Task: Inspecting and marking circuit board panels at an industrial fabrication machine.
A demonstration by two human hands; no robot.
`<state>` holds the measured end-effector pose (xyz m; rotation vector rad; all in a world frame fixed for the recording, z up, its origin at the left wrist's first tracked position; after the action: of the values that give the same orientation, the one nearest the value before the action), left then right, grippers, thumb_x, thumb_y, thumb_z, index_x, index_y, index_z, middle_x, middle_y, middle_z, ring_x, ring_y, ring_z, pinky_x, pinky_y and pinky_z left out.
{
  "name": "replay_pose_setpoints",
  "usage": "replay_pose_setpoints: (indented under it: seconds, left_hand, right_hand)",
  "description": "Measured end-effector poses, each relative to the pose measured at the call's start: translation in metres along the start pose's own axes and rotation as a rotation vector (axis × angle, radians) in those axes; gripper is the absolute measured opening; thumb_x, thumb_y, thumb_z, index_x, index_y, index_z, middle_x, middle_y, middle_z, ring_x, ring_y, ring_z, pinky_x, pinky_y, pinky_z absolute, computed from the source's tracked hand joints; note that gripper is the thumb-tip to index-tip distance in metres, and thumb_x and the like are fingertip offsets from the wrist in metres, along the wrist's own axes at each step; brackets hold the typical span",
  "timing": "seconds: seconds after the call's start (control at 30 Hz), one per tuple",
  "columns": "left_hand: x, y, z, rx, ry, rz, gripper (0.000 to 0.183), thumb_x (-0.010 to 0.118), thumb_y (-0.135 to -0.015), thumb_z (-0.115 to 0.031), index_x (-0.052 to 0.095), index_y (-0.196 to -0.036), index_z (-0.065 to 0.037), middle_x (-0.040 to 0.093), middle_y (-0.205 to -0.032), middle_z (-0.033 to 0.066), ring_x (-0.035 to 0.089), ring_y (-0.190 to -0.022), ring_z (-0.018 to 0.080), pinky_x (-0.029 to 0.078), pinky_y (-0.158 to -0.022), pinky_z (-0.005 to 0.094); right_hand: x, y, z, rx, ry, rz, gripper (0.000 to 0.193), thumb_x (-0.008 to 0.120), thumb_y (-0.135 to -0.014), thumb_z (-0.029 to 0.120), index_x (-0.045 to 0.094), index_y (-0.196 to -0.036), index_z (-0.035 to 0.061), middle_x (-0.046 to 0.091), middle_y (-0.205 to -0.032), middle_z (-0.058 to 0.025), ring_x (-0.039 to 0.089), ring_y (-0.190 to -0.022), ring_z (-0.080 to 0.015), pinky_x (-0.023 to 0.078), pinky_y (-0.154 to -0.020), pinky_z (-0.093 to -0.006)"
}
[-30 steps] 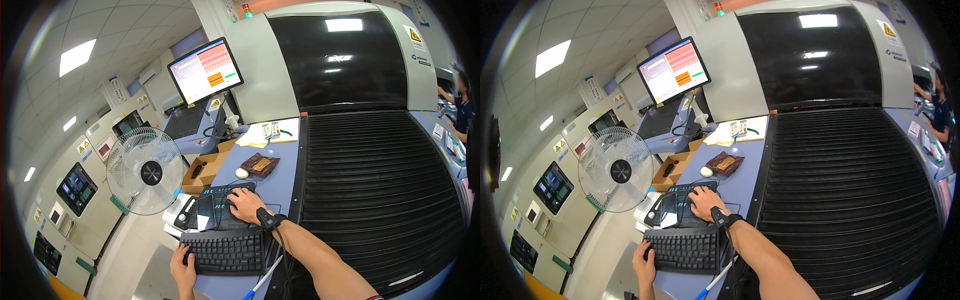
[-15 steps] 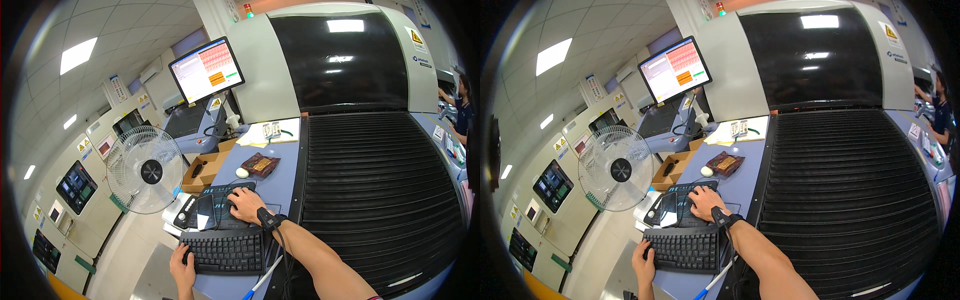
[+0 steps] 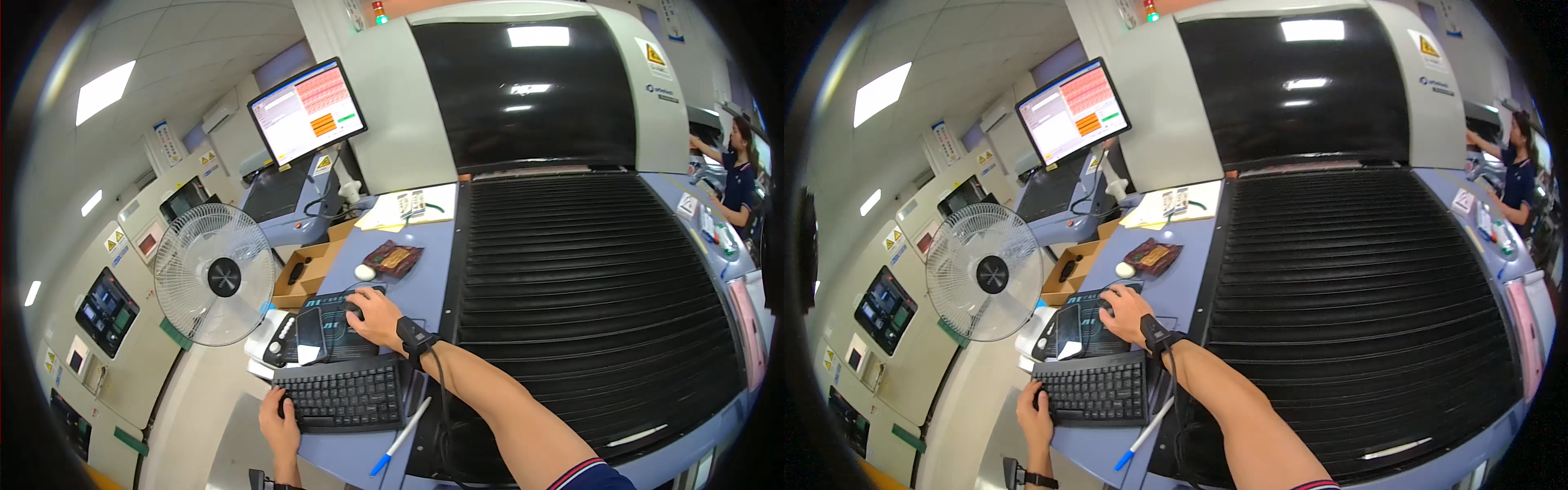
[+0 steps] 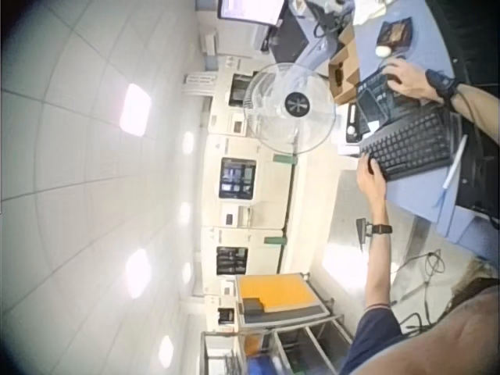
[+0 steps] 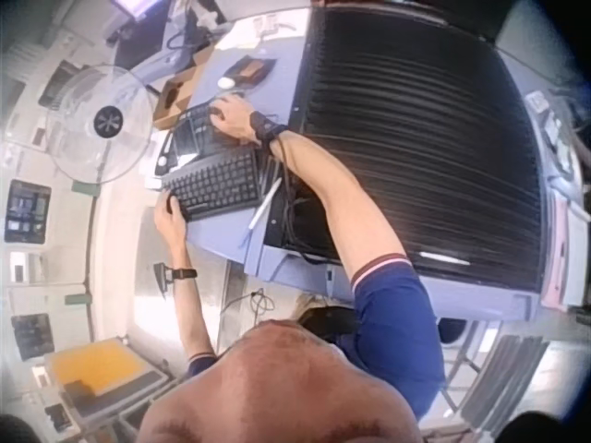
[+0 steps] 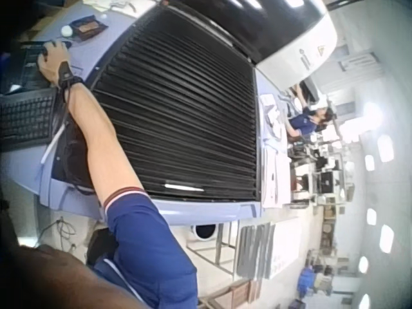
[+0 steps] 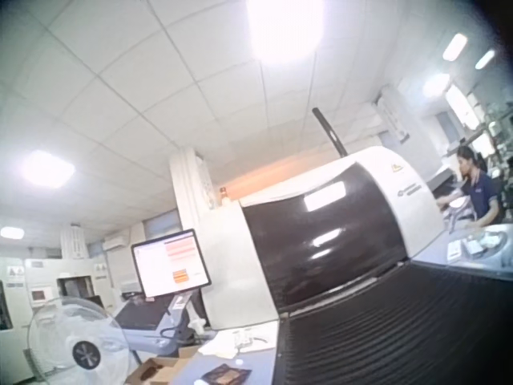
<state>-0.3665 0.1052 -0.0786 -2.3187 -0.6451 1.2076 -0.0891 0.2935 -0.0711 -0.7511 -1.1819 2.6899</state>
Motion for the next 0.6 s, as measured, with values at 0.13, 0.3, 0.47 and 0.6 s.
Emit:
replay_pose_setpoints:
  seconds: [0.13, 0.3, 0.47, 0.6]
  left_hand:
    - [0.007, -0.007, 0.012, 0.003, 0.019, -0.017, 0.027, 0.062, -0.096, -0.013, 0.069, -0.118, 0.001, 0.069, -0.127, 0.0203, 0.061, -0.122, 0.0392, 0.045, -0.107, 0.0453]
    - [-0.010, -0.009, 0.030, -0.017, 0.027, -0.111, 0.027, 0.063, -0.097, -0.015, 0.064, -0.118, 0.002, 0.068, -0.120, 0.0207, 0.063, -0.112, 0.0401, 0.047, -0.100, 0.0450]
    - [-0.013, -0.007, -0.014, 0.228, -0.009, -0.170, 0.013, 0.068, -0.091, -0.008, 0.060, -0.099, -0.001, 0.069, -0.113, 0.0179, 0.064, -0.102, 0.0378, 0.050, -0.089, 0.0449]
    - [-0.003, 0.014, -0.145, 0.295, 0.321, -0.085, 0.011, 0.070, -0.087, -0.005, 0.061, -0.092, -0.001, 0.072, -0.114, 0.0176, 0.067, -0.103, 0.0358, 0.052, -0.092, 0.0428]
  right_hand:
    - [-0.081, 0.011, 0.031, 0.007, -0.170, -0.107, 0.032, 0.064, -0.092, 0.016, 0.066, -0.121, 0.0032, 0.064, -0.120, -0.0197, 0.064, -0.109, -0.0379, 0.053, -0.095, -0.0454]
    - [-0.229, 0.090, 0.105, 0.072, -0.115, -0.037, 0.034, 0.064, -0.088, -0.006, 0.069, -0.120, 0.0041, 0.068, -0.107, -0.0111, 0.071, -0.084, -0.0143, 0.057, -0.073, -0.0271]
    - [-0.368, 0.190, 0.111, 0.173, 0.093, -0.191, 0.038, 0.062, -0.084, -0.010, 0.069, -0.119, 0.0028, 0.067, -0.098, -0.0080, 0.069, -0.082, -0.0127, 0.055, -0.070, -0.0258]
    - [-0.431, 0.241, 0.087, 0.340, 0.125, -0.340, 0.038, 0.059, -0.088, -0.011, 0.062, -0.124, -0.0031, 0.068, -0.110, -0.0105, 0.066, -0.081, -0.0095, 0.051, -0.068, -0.0211]
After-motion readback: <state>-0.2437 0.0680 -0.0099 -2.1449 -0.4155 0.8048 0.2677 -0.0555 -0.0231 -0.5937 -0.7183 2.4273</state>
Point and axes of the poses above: each hand's wrist, its own y-axis away from the middle knuckle, its own x-axis out of the palm, z = x × y, the point moved 1 cm from there along -y, towards the middle knuckle
